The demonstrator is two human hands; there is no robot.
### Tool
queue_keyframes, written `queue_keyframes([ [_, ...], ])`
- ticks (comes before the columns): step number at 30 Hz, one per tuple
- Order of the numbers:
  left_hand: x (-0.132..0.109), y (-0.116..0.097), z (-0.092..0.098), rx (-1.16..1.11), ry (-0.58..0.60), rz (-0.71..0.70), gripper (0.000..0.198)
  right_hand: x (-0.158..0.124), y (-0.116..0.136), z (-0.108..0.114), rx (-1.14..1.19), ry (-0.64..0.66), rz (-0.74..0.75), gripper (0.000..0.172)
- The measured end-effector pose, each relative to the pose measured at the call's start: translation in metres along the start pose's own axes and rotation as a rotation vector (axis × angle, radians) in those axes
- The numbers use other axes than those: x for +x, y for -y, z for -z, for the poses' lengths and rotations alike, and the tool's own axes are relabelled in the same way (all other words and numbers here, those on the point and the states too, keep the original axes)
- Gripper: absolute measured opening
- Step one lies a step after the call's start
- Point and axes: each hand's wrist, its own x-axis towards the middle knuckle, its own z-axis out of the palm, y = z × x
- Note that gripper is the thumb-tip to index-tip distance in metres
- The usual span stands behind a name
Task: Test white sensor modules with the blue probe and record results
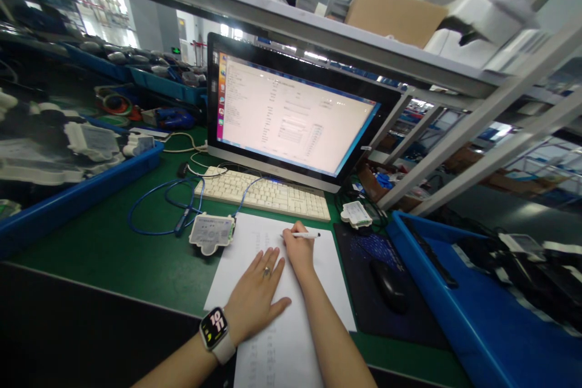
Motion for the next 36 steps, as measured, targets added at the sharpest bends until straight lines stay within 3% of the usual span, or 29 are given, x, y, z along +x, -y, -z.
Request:
queue_keyframes([
  [22, -0.0005, -0.0004, -0.0008, 0.009, -0.007, 0.0, 0.069, 0.0002, 0.0018, 0.0024, -0.021, -0.056, -0.024, 0.019],
  [36, -0.0005, -0.0003, 0.001, -0.006, 0.019, 0.0, 0.069, 0.0024, 0.0005, 0.0035, -0.027, -0.01, -0.012, 0.018],
])
